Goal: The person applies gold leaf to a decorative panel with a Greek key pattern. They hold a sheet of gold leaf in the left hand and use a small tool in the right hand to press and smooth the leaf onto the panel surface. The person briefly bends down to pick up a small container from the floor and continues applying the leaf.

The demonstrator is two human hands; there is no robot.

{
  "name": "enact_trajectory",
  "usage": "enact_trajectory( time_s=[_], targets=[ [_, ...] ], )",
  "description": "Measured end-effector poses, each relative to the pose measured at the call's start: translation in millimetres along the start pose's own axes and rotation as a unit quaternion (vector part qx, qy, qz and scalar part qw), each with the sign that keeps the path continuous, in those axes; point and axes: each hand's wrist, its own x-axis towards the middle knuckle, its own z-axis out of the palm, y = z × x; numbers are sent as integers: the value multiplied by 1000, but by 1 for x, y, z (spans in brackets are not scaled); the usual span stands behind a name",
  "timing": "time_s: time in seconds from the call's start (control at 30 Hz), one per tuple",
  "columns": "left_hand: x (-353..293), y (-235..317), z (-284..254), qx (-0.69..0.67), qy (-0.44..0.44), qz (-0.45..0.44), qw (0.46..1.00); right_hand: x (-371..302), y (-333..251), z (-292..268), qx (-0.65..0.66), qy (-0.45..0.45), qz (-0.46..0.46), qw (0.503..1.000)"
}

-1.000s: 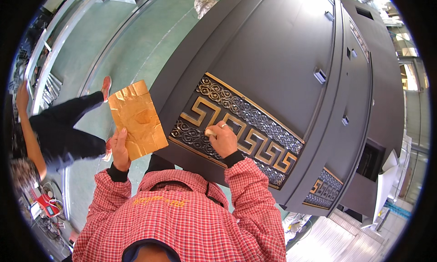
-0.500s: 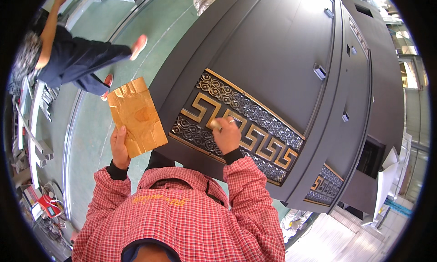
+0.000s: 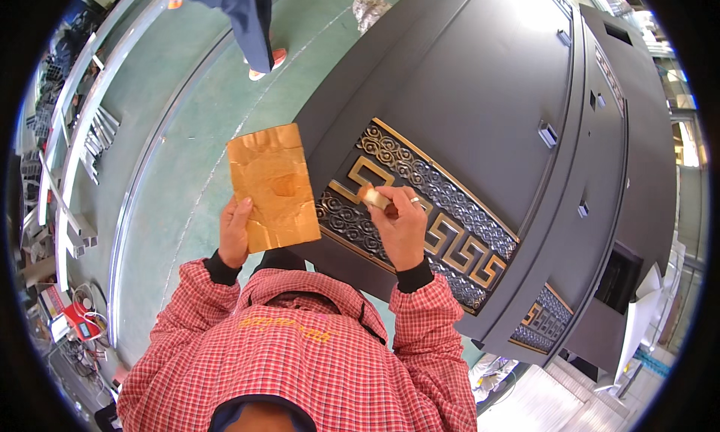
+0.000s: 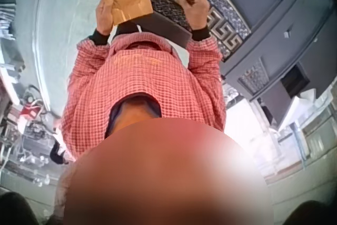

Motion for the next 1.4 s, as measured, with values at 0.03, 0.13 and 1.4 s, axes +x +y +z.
enact_trajectory(
  time_s=[0.03, 0.13, 1.4],
  targets=[
    [2, -1, 0, -7, -7, -15, 1000, 2, -15, 6, -3, 7, -24, 1000],
    [6, -3, 3, -14, -31, -17, 999, 6, -54, 22, -21, -8, -82, 996],
    [59, 30, -41, 30, -21, -46, 998, 34, 75, 80, -182, 51, 26, 982]
  ],
)
